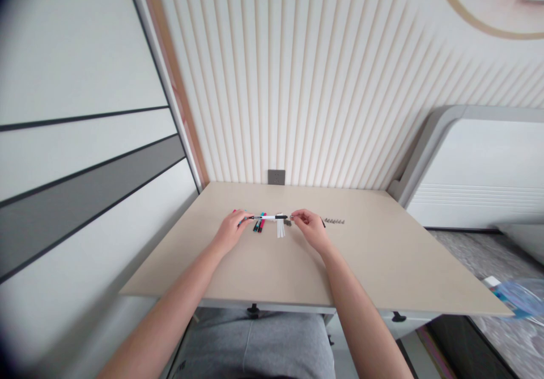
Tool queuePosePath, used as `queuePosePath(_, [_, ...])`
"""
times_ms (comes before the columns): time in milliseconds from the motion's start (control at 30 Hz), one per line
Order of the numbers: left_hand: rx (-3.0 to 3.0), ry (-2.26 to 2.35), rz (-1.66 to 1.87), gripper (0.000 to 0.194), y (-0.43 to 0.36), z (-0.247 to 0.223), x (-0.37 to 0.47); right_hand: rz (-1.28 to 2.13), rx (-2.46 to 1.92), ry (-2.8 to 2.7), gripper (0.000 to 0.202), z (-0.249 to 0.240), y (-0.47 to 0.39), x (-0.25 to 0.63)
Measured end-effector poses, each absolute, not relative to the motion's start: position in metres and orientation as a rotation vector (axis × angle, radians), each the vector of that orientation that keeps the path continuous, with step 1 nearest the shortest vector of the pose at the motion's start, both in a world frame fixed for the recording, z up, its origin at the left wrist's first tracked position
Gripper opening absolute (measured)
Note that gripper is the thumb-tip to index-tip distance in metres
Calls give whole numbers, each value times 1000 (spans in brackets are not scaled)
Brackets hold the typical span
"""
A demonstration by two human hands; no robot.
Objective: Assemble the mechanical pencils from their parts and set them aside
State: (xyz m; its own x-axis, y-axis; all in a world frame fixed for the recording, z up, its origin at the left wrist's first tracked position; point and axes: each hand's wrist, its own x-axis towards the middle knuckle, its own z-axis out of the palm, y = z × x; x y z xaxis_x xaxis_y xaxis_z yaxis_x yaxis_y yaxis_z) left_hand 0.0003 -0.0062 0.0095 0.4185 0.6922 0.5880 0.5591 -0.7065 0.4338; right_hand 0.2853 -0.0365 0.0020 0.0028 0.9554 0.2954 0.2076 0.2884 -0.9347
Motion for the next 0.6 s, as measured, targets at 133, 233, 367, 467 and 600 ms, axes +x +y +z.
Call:
queuePosePath(133, [2504, 1114, 1156, 13, -6, 9, 0, 860, -1145, -1456, 32, 3, -37, 284])
queuePosePath(233, [2507, 1115, 1142, 14, -6, 9, 0, 854, -1140, -1475, 32, 4, -38, 283])
queuePosePath(367, [2504, 1080, 1136, 16, -6, 8, 0, 856, -1160, -1505, 32, 3, -39, 281])
queuePosePath(467, [2504, 1076, 1134, 16, -5, 8, 0, 861, -1185, -1552, 32, 3, -41, 280])
queuePosePath(600, [2498, 1099, 1143, 16, -4, 7, 0, 856, -1199, -1614, 30, 5, -44, 277])
